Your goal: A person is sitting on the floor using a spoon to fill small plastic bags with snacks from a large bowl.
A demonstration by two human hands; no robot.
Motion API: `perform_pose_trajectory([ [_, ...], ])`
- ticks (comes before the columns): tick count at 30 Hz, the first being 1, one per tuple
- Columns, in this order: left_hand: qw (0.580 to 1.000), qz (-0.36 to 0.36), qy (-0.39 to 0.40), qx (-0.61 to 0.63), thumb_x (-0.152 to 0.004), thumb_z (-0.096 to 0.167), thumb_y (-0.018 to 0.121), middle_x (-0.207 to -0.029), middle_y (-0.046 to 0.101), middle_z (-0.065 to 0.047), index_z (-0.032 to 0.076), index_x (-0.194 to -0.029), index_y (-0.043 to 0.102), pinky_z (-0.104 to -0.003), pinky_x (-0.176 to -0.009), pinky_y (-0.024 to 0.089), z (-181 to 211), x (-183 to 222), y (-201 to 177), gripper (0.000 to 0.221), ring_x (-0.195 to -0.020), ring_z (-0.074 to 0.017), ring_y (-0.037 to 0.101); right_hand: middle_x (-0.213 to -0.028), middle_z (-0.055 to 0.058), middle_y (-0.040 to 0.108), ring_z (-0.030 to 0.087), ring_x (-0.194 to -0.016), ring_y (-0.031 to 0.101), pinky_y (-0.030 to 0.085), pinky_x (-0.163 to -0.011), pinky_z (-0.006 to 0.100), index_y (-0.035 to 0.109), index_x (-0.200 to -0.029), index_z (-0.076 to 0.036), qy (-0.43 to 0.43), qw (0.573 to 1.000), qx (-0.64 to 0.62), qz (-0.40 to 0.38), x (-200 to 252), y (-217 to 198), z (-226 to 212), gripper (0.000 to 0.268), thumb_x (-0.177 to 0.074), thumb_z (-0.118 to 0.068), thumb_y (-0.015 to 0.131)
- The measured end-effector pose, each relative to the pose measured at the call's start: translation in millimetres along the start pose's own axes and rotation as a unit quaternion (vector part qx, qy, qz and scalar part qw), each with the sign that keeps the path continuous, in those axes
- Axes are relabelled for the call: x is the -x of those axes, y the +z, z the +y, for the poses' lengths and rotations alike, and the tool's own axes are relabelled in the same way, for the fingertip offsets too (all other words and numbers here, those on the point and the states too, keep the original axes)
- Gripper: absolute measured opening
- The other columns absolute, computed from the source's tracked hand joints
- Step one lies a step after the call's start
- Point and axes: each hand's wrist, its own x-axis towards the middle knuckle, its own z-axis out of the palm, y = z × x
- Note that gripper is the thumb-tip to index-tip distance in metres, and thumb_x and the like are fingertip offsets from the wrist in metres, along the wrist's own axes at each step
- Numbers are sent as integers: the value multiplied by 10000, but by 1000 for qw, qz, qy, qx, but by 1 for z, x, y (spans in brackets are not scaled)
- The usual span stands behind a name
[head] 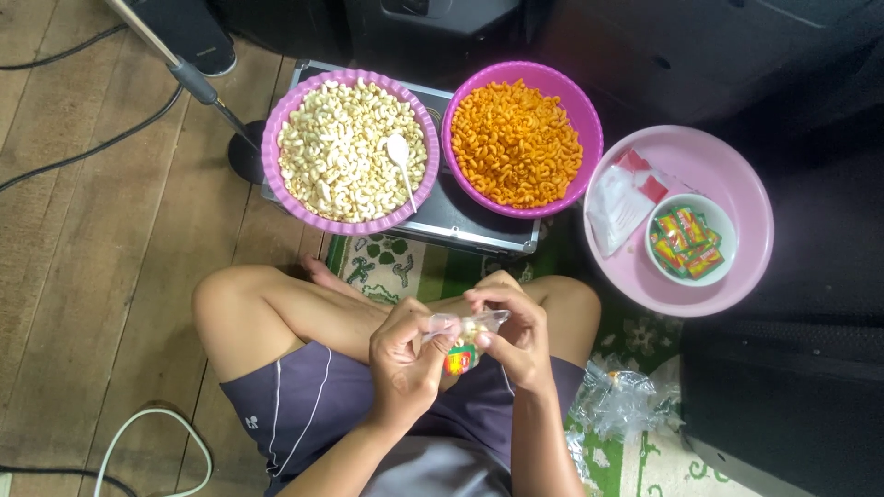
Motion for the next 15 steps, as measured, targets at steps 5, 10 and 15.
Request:
perform_pose_trajectory([
  [5, 999, 14, 4, -44, -734, -127, 645, -800, 556, -10, 45, -769, 647, -216, -552, 345, 1, -6, -6, 176, -647, -96, 406, -895, 59, 562, 173, -850, 511, 416, -752, 261, 788, -942, -10, 11, 999, 38, -30, -3, 2, -3, 142, -807, -16, 747],
  [10, 999, -26, -42, 6, -851, -59, 691, -950, 593, -59, -2, -987, 676, -232, -741, 497, -6, -10, -11, 148, -810, -127, 562, -796, 16, 490, 129, -748, 462, 385, -679, 224, 760, -858, 34, 5, 996, 84, 19, -4, 9, -6, 57, -858, -18, 737],
  [15, 997, -55, -57, 7, -866, 137, 709, -1096, 652, -117, -38, -1131, 660, -295, -876, 541, -1, -9, -9, 322, -974, -204, 644, -748, 5, 445, 108, -677, 429, 369, -612, 220, 721, -788, 49, -20, 991, 123, 47, -5, 12, -6, 122, -889, -17, 704],
])
